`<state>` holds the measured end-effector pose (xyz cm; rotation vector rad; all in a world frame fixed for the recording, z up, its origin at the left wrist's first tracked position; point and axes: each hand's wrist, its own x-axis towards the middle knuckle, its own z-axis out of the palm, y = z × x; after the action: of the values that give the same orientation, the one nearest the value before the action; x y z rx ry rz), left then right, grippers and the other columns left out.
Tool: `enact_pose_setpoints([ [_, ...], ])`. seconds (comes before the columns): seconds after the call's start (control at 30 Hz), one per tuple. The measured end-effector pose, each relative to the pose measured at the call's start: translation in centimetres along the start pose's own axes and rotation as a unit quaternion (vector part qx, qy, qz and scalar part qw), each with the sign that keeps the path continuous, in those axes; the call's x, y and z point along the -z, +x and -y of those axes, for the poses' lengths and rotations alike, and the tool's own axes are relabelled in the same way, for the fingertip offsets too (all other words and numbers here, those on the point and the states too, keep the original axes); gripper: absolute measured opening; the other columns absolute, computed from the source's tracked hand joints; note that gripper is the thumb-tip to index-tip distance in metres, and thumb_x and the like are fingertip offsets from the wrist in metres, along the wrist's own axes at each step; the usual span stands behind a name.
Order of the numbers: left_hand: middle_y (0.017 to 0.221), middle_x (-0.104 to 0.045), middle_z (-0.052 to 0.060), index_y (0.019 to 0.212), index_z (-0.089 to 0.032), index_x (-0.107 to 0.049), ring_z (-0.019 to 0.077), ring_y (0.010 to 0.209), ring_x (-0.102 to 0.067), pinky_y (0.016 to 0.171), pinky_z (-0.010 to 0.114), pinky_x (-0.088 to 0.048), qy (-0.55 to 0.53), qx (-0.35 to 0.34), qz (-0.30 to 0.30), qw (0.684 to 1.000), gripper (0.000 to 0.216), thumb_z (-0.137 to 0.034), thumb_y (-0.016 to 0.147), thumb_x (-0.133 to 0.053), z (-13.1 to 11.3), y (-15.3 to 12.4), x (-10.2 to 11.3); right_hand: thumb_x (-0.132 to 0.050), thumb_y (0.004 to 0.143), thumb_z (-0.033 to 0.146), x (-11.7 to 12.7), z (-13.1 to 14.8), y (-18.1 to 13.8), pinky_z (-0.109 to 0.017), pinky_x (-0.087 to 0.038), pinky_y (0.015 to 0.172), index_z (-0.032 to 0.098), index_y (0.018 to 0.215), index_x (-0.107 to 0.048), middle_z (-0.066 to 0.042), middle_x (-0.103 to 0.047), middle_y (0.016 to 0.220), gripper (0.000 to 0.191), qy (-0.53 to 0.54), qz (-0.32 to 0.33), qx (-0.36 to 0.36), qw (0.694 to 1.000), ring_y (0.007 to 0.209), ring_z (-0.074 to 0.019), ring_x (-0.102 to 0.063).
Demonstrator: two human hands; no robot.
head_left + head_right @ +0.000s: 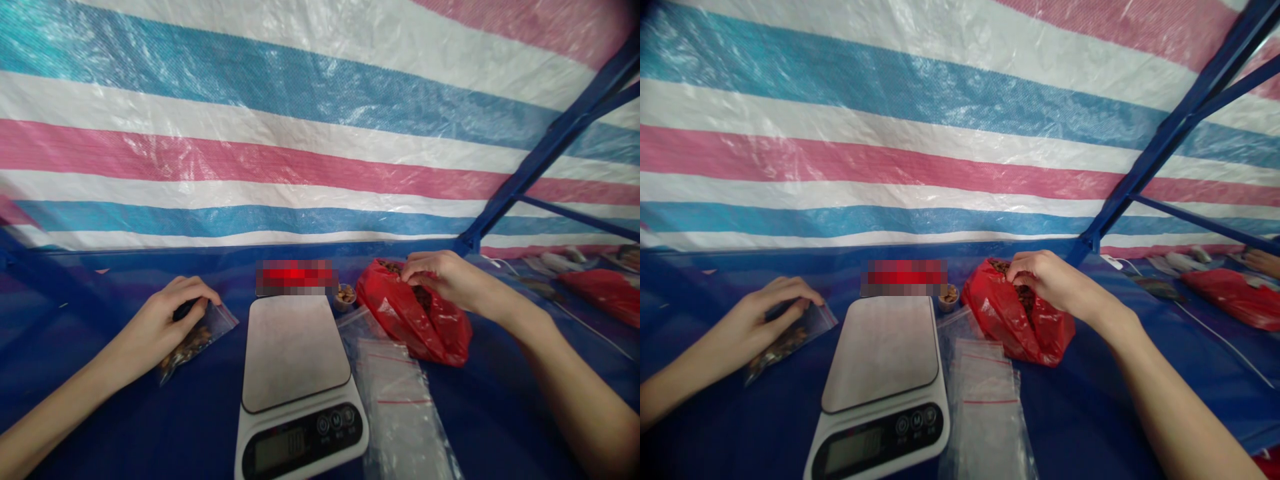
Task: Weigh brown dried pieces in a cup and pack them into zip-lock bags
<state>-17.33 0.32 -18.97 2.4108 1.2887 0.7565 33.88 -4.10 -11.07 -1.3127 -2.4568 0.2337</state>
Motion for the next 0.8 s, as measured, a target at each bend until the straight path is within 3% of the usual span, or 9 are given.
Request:
enact_pose_setpoints([
  [0.13,0.101,-0.075,0.004,0.098,-0.024,-0.076,0.0243,0.101,-0.062,0.094,0.036,-0.046,0.004,-0.001,0.001,1.0,0.029,-0.034,0.101,-0.05,-0.3,0.1,0.2,-0.056,0.097,0.015,-0.1,-0.4,0.0,-0.026,-0.054,0.063,0.022,0.081,-0.079,-0.006,-0.077,0.082,0.029,0.008,0.002,-0.002,1.0,0.07,-0.0184,-0.074],
  [0.27,0.1,-0.076,0.005,0.096,-0.024,-0.077,0.0249,0.1,-0.063,0.092,0.037,-0.048,0.008,0.005,0.006,1.0,0.03,-0.034,0.1,-0.049,-0.7,0.3,0.4,-0.057,0.099,0.02,0.4,-0.5,-0.2,-0.03,-0.058,0.068,0.022,0.085,-0.08,-0.008,-0.08,0.087,0.026,-0.011,-0.04,-0.003,0.999,0.075,-0.0215,-0.076],
  [0.47,0.1,-0.076,0.004,0.095,-0.025,-0.077,0.0248,0.099,-0.064,0.093,0.037,-0.048,0.009,0.003,-0.003,1.0,0.03,-0.037,0.1,-0.05,-0.8,0.3,0.5,-0.065,0.101,0.031,1.2,3.2,0.8,-0.039,-0.06,0.087,0.024,0.091,-0.08,-0.009,-0.08,0.096,0.02,-0.02,-0.267,-0.003,0.963,0.09,-0.0267,-0.076],
  [0.53,0.098,-0.075,0.004,0.094,-0.025,-0.078,0.0246,0.098,-0.064,0.091,0.037,-0.049,0.009,0.001,-0.009,1.0,0.03,-0.038,0.099,-0.051,-0.8,0.2,0.5,-0.069,0.1,0.028,0.9,5.5,1.8,-0.039,-0.06,0.087,0.024,0.091,-0.08,-0.008,-0.08,0.096,0.015,0.007,-0.303,0.013,0.953,0.09,-0.0255,-0.075],
  [0.67,0.098,-0.075,0.003,0.095,-0.026,-0.078,0.0244,0.098,-0.064,0.09,0.036,-0.049,0.005,0.001,-0.009,1.0,0.029,-0.039,0.099,-0.052,-0.8,0.2,0.5,-0.07,0.099,0.021,-1.7,9.0,4.1,-0.037,-0.061,0.084,0.026,0.093,-0.08,-0.005,-0.08,0.096,0.013,0.089,-0.274,0.048,0.956,0.089,-0.0231,-0.075],
  [0.8,0.1,-0.075,0.005,0.096,-0.024,-0.077,0.025,0.099,-0.064,0.092,0.038,-0.048,0.004,0.007,0.001,1.0,0.031,-0.037,0.101,-0.05,-0.6,0.1,0.4,-0.067,0.1,0.014,-5.4,9.5,5.1,-0.036,-0.06,0.082,0.025,0.094,-0.08,-0.004,-0.079,0.098,0.018,0.15,-0.228,0.059,0.96,0.089,-0.0218,-0.075],
])
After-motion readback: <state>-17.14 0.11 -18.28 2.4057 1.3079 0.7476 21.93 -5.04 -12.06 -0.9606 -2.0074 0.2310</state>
